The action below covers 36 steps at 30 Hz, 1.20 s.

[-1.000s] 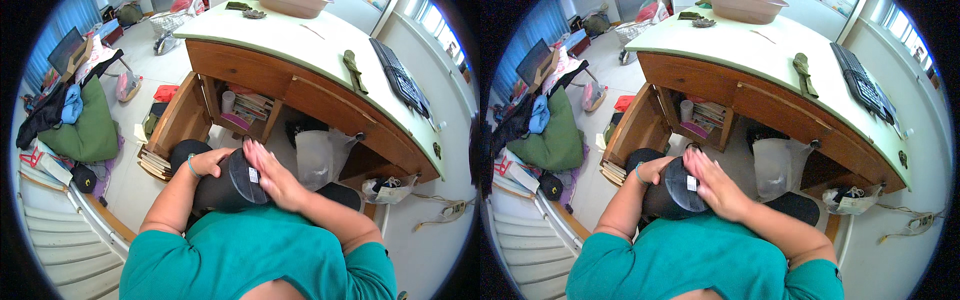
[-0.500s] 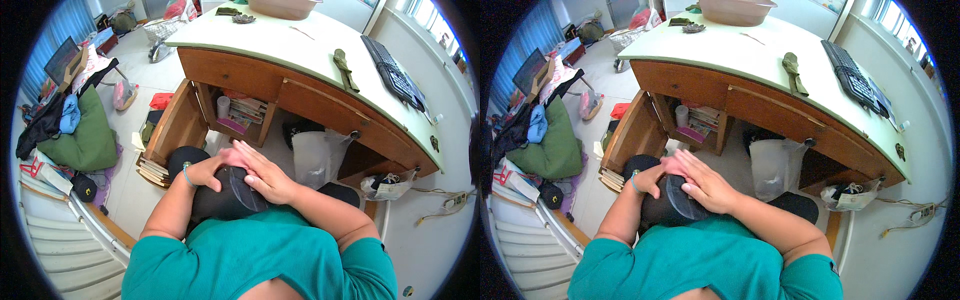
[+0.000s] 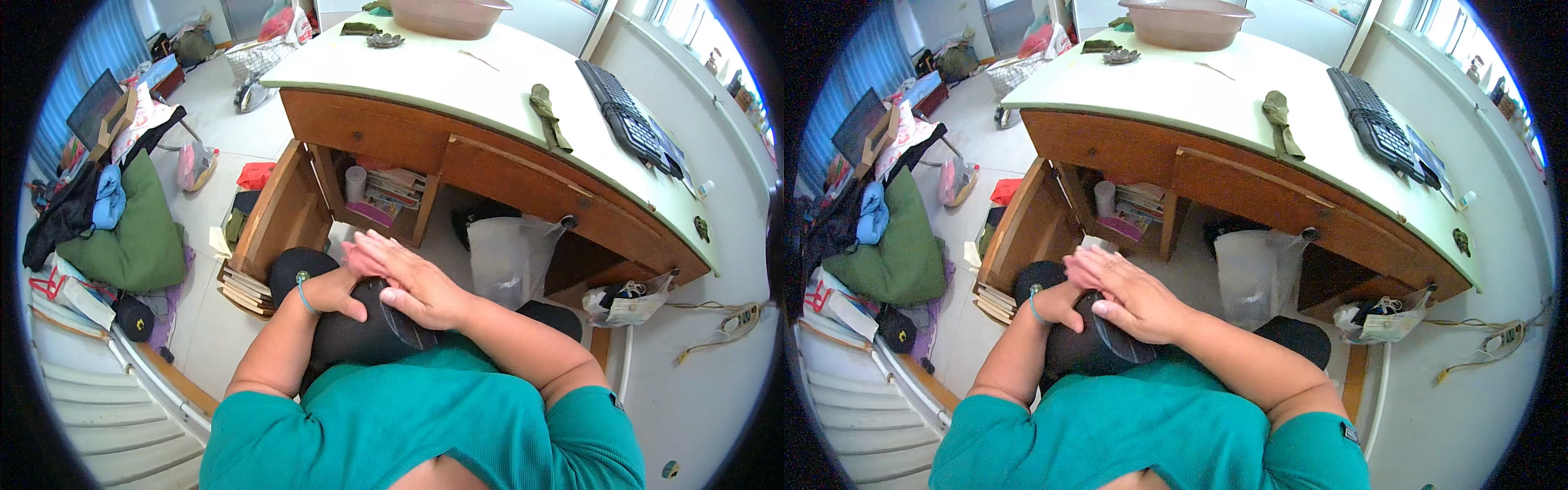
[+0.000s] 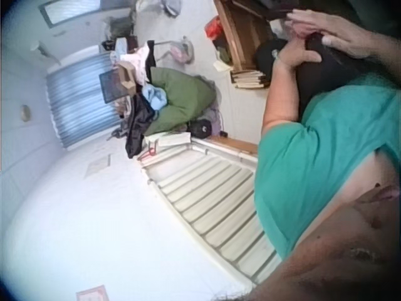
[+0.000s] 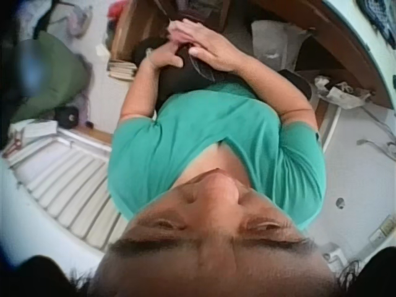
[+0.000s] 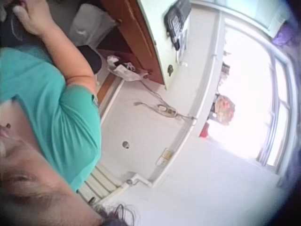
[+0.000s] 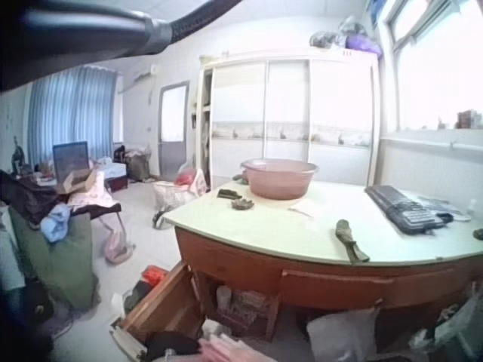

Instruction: The person wipes a black computer keyboard with a green cloth, then places it on a desk. They retrieve a black cylindrical speaker from a cabinet, wipe it with a pink cloth, and then with the green cloth before placing it on the desk. Finally, they wipe a white cylindrical object with the green cloth and place it on the desk.

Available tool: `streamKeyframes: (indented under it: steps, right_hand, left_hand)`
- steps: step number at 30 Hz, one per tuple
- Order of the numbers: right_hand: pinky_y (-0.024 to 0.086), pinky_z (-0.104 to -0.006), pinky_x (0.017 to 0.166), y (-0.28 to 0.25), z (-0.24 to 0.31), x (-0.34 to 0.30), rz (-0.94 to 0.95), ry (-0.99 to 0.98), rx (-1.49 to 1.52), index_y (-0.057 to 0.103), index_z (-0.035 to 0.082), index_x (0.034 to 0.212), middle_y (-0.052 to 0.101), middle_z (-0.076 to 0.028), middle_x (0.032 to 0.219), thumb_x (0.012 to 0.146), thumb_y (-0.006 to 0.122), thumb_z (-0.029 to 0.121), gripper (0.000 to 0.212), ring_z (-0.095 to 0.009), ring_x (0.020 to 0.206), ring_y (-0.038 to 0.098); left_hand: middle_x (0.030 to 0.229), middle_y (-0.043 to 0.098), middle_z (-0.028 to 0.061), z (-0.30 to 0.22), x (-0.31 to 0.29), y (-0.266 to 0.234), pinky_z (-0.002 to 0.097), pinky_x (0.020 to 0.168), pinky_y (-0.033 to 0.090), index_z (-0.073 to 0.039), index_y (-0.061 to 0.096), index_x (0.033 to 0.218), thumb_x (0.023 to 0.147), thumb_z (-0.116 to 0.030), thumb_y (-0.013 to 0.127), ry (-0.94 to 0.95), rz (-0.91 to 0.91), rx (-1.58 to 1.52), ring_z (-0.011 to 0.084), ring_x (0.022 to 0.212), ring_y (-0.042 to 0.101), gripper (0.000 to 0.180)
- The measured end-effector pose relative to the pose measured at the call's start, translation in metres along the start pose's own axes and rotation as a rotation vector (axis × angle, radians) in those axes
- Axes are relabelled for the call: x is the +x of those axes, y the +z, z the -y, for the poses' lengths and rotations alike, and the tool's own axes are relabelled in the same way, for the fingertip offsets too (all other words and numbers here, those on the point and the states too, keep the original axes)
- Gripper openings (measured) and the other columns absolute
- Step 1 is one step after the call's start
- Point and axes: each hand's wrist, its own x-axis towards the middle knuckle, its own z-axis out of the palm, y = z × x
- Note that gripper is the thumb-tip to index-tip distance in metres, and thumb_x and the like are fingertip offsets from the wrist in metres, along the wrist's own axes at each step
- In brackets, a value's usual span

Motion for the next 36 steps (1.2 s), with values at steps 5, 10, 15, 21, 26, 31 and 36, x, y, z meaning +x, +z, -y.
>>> streamKeyframes:
  steps: [5, 10, 15, 21, 26, 31, 36]
  right_hand:
    - [0.018, -0.0371, 0.119, 0.009, 0.006, -0.036, -0.059, 0.238, 0.228, 0.023, 0.002, 0.153, 0.023, -0.020, 0.160, 0.099, 0.048, 0.020, 0.062, -0.032, 0.149, 0.021]
    - [0.015, -0.0342, 0.119, 0.021, 0.029, -0.070, -0.190, 0.308, 0.527, 0.010, -0.003, 0.154, 0.016, -0.017, 0.162, 0.103, 0.037, 0.017, 0.061, -0.026, 0.149, 0.018]
    - [0.013, -0.0454, 0.120, 0.003, 0.017, -0.039, -0.206, 0.080, 0.403, 0.044, -0.001, 0.144, 0.028, -0.019, 0.158, 0.105, 0.036, 0.023, 0.047, -0.034, 0.149, 0.017]
    - [0.027, -0.0477, 0.117, 0.005, 0.024, -0.014, -0.177, 0.201, 0.071, 0.051, 0.001, 0.137, 0.042, -0.021, 0.148, 0.096, 0.055, 0.018, 0.046, -0.041, 0.141, 0.033]
    - [0.029, -0.0508, 0.115, 0.015, 0.062, -0.021, -0.040, 0.040, -0.219, 0.044, 0.004, 0.142, 0.039, -0.021, 0.150, 0.085, 0.067, 0.020, 0.064, -0.039, 0.138, 0.039]
    - [0.022, -0.0568, 0.116, 0.004, 0.047, 0.027, 0.076, -0.005, -0.122, 0.047, 0.006, 0.141, 0.043, -0.020, 0.148, 0.093, 0.057, 0.020, 0.051, -0.039, 0.141, 0.034]
    - [0.018, -0.0511, 0.119, -0.003, -0.007, 0.030, 0.049, 0.203, -0.047, 0.052, 0.008, 0.138, 0.048, -0.017, 0.145, 0.103, 0.038, 0.023, 0.040, -0.037, 0.140, 0.037]
  left_hand:
    - [0.130, 0.058, 0.0107, -0.017, 0.000, -0.006, 0.0327, 0.105, 0.038, 0.004, 0.048, 0.136, 0.058, -0.070, 0.082, -0.057, 0.052, -0.280, 0.0179, 0.119, 0.053, 0.114]
    - [0.128, 0.060, 0.0116, -0.020, -0.008, -0.012, 0.0330, 0.103, 0.041, 0.007, 0.048, 0.135, 0.045, -0.084, 0.076, -0.050, -0.055, -0.314, 0.0191, 0.119, 0.055, 0.131]
    - [0.150, 0.036, 0.0158, -0.004, 0.008, -0.006, 0.0386, 0.115, 0.026, 0.006, 0.031, 0.147, 0.045, -0.090, 0.070, 0.108, -0.061, -0.274, 0.0250, 0.138, 0.036, 0.145]
    - [0.156, 0.027, 0.0187, 0.010, 0.008, 0.001, 0.0419, 0.120, 0.017, 0.000, 0.017, 0.153, 0.052, -0.087, 0.068, 0.162, -0.096, -0.446, 0.0292, 0.144, 0.028, 0.143]
    - [0.145, 0.048, 0.0138, 0.016, 0.005, 0.000, 0.0409, 0.115, 0.030, -0.006, 0.039, 0.148, 0.065, -0.067, 0.079, -0.019, -0.022, -0.430, 0.0283, 0.134, 0.046, 0.111]
    - [0.141, 0.053, 0.0079, 0.031, 0.000, 0.003, 0.0409, 0.112, 0.036, -0.006, 0.054, 0.136, 0.070, -0.049, 0.086, 0.223, -0.134, -0.273, 0.0268, 0.133, 0.048, 0.086]
    - [0.138, 0.054, 0.0102, 0.021, 0.007, 0.011, 0.0392, 0.111, 0.034, -0.001, 0.051, 0.137, 0.058, -0.070, 0.081, 0.106, -0.284, -0.341, 0.0245, 0.131, 0.047, 0.109]
